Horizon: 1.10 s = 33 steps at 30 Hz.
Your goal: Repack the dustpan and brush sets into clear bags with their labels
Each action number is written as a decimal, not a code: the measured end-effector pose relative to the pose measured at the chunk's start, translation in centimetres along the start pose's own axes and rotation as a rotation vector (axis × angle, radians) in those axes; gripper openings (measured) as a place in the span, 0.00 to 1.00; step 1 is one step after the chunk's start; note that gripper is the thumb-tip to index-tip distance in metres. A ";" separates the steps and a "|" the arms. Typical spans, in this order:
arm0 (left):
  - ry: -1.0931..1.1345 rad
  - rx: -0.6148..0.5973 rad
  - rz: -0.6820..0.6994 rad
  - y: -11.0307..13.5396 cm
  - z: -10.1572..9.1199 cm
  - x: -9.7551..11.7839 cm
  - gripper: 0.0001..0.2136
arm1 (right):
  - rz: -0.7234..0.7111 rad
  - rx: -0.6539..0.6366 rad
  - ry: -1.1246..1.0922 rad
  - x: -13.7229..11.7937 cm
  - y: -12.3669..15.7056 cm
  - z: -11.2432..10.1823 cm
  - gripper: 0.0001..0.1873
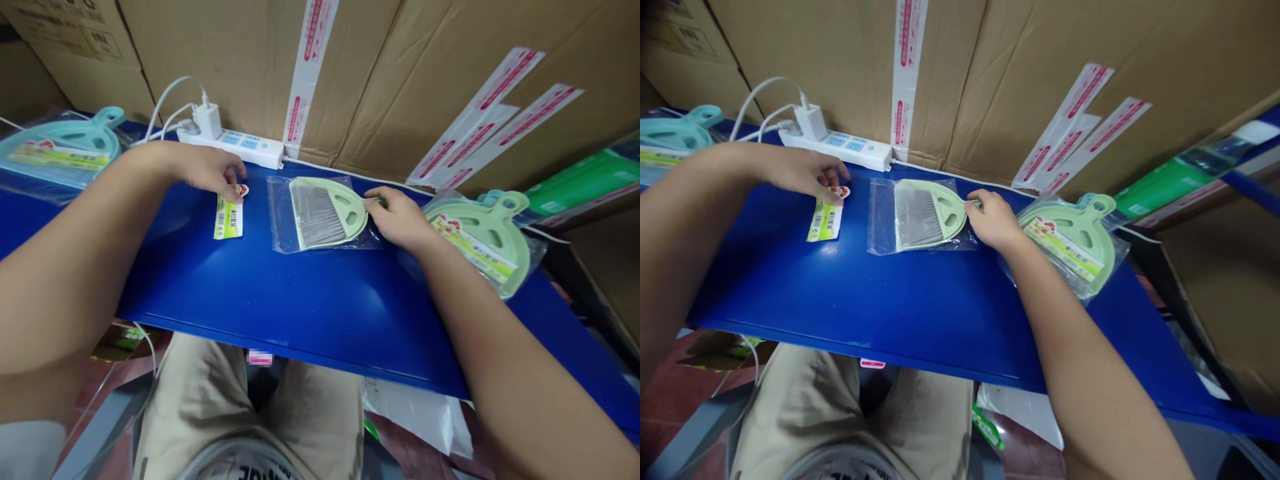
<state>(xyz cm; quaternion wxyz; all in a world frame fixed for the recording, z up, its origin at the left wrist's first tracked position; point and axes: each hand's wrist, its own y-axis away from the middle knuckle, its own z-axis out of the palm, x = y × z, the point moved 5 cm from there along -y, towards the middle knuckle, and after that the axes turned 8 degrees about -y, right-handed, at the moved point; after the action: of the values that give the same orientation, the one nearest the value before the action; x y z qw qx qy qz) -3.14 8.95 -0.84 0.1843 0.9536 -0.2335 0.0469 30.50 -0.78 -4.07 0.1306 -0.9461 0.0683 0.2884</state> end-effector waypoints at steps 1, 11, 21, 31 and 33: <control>0.031 -0.002 -0.001 -0.1 0.1 -0.3 0.38 | -0.002 0.003 -0.007 0.0 0.0 0.0 0.17; 0.126 0.036 -0.034 -0.1 -0.3 -1.0 0.16 | -0.028 -0.032 -0.004 -0.1 0.1 -0.1 0.17; 0.324 0.031 -0.032 1.1 -0.8 0.6 0.08 | -0.035 -0.064 -0.013 -0.3 0.2 -0.5 0.15; 1.079 0.198 0.124 0.1 0.9 4.0 0.07 | -0.027 -0.080 0.040 -0.9 0.3 -0.3 0.18; 1.074 0.139 0.134 -0.4 1.9 4.4 0.06 | -0.056 -0.077 0.043 -0.9 0.2 -0.1 0.18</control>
<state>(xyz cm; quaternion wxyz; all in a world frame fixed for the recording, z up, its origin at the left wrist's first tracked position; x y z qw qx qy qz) 0.94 6.75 -1.97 0.2105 0.7887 -0.1630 0.5541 29.81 -0.98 -3.54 0.1006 -0.9579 0.0332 0.2667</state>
